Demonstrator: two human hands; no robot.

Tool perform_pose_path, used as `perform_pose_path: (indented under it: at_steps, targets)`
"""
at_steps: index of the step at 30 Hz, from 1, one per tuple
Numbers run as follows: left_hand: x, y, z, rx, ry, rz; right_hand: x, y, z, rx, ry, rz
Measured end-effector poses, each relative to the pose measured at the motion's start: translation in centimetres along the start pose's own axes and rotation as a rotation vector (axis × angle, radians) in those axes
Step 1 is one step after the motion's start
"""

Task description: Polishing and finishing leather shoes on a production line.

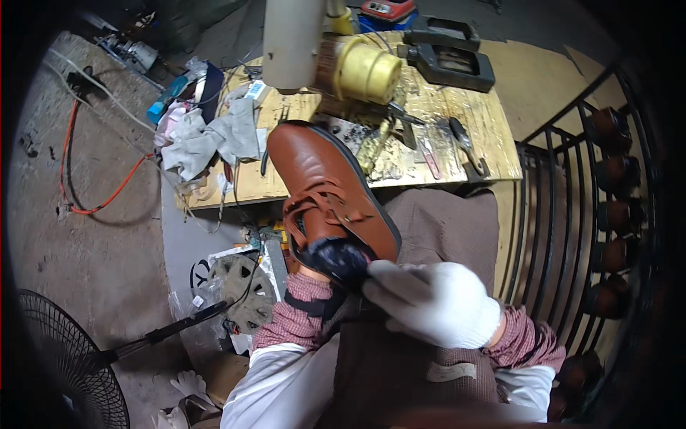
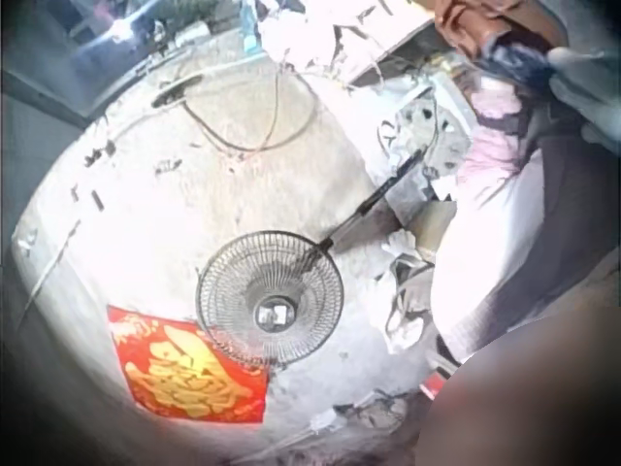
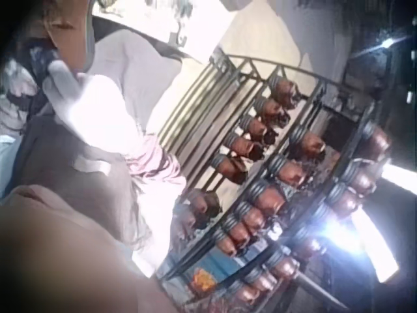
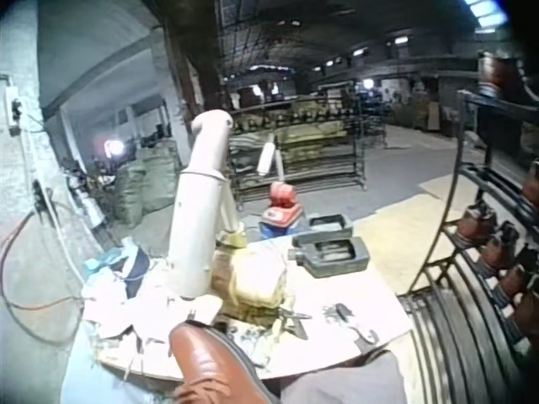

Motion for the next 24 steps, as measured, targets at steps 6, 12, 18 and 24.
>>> perform_pose_path:
  at_steps: [6, 12, 18, 24]
  targets:
    - [6.6, 2.2, -6.5, -0.047, -0.121, 0.046, 2.8, 1.9, 5.6, 0.156, -0.496, 0.151]
    - [9.0, 4.1, -9.3, 0.011, -0.168, -0.025, 3.1, -0.4, 12.0, 0.263, -0.757, 0.155]
    - [8.9, 4.4, -5.4, -0.338, 0.123, 0.098, 4.5, -0.8, 12.4, 0.299, -0.811, 0.118]
    - [5.5, -10.2, -1.8, -0.066, -0.22, -0.256, 5.4, -1.1, 10.8, 0.31, -0.785, 0.065]
Point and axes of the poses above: each hand's wrist, its own z-axis away from the middle knuckle, its own y-axis out of the back of the hand, x = y × z, the point moved 4 cm from there along -z, towards the middle knuckle, and after that the axes turned 5 degrees about -y, right-handed, at the moved point
